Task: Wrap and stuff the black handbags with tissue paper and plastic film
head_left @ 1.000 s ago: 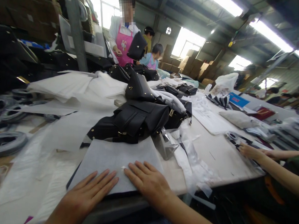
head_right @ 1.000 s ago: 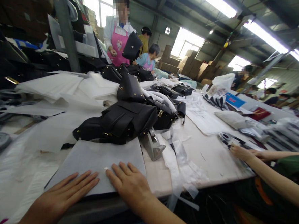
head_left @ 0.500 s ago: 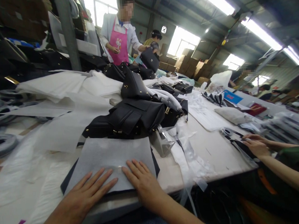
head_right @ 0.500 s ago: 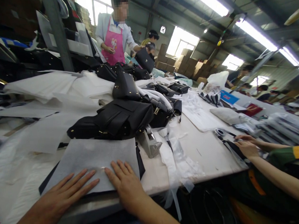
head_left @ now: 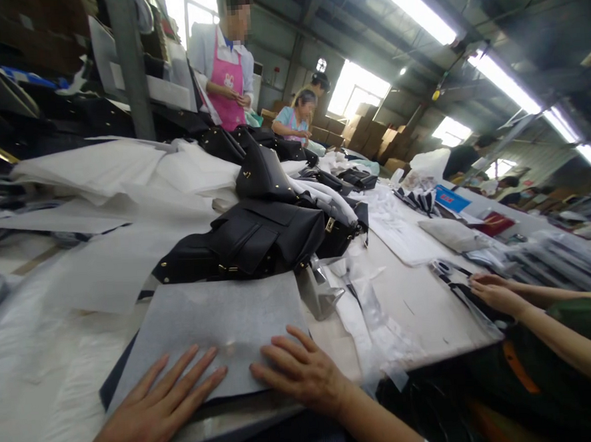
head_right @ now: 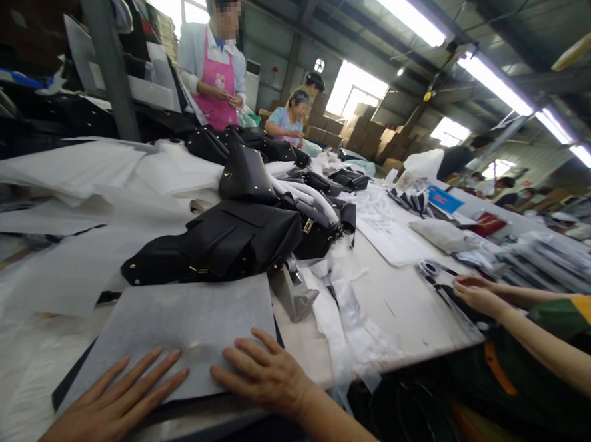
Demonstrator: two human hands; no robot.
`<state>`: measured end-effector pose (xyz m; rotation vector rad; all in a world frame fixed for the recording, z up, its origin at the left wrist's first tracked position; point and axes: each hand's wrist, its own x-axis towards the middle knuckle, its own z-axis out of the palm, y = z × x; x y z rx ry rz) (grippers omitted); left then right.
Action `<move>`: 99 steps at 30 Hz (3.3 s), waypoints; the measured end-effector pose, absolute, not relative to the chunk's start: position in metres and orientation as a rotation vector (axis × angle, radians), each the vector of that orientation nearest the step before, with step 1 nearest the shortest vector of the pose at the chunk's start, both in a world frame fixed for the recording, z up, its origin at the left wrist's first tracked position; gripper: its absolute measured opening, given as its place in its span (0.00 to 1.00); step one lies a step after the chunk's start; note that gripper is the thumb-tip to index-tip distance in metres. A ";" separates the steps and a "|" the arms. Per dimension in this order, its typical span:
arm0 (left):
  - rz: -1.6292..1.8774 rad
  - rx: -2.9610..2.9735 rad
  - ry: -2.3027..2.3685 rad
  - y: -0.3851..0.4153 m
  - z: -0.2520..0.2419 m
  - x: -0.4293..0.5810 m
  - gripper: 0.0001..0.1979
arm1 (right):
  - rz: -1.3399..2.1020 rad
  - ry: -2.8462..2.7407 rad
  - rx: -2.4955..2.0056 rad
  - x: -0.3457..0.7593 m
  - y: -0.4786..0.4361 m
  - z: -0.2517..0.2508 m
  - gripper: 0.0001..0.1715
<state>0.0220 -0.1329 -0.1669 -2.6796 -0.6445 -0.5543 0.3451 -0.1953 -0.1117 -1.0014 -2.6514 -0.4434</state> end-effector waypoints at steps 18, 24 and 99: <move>-0.484 -2.899 -0.655 -0.130 -0.153 0.010 0.29 | -0.306 -2.471 -1.226 0.337 -0.215 -0.137 0.27; -0.450 -2.877 -0.722 -0.133 -0.153 0.011 0.31 | -0.353 -2.323 -1.274 0.325 -0.218 -0.132 0.24; -1.223 -2.837 -1.978 -0.122 -0.139 0.024 0.22 | 0.610 -2.425 -1.960 0.229 -0.093 -0.044 0.19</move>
